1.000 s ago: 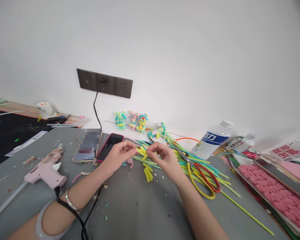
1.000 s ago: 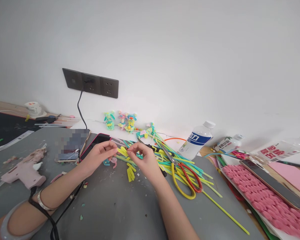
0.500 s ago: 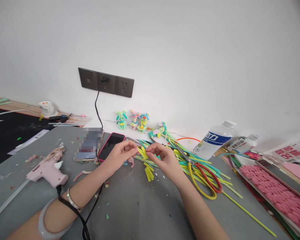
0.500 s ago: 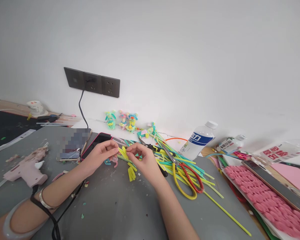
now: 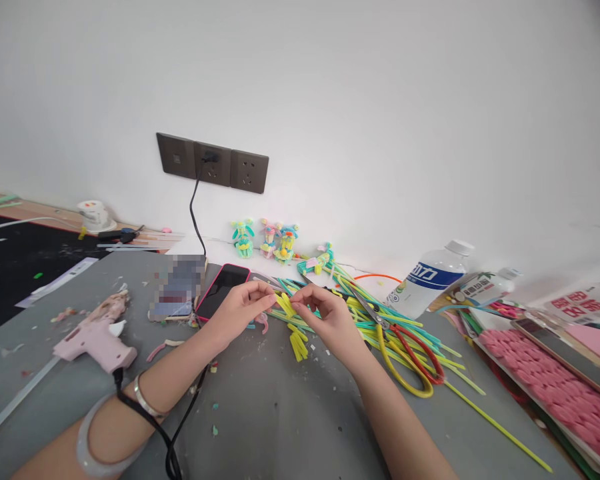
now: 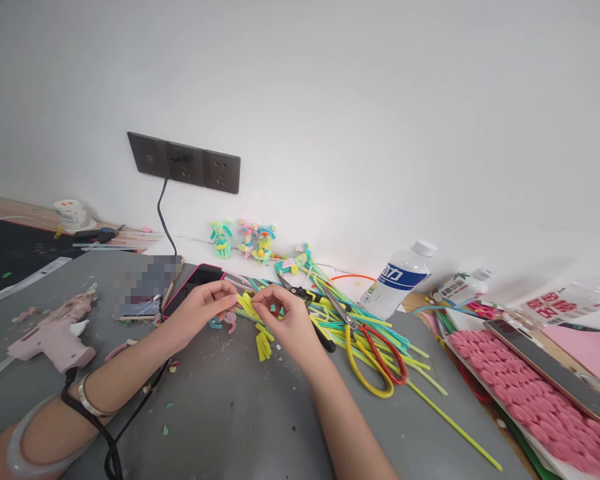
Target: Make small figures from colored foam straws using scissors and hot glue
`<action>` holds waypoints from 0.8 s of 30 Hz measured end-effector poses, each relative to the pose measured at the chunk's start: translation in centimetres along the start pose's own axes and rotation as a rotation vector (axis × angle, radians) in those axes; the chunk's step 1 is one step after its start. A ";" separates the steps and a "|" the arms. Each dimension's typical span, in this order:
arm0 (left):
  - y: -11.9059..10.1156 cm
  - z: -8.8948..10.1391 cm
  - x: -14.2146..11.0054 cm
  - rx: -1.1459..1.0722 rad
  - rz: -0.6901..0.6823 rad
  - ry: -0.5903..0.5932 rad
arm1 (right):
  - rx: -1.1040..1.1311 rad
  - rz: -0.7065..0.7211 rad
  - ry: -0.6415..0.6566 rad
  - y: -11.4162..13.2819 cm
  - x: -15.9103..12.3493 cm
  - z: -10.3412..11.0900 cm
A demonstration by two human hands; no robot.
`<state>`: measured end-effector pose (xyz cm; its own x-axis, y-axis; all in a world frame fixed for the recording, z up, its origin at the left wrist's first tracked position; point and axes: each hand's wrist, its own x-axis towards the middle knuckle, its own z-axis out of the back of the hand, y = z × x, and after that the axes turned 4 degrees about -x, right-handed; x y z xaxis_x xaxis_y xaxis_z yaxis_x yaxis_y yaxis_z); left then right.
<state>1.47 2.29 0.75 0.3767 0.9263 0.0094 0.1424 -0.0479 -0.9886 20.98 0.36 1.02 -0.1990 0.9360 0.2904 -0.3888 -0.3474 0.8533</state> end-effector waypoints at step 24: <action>0.7 0.1 0.0 -0.087 0.035 0.044 | 0.021 -0.035 0.003 0.0 -0.1 -0.3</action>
<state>1.42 2.28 0.07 0.4224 0.9063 -0.0167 0.2065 -0.1142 -0.9718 20.72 0.20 0.88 -0.1887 0.9473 0.2590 -0.3763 -0.3133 0.8719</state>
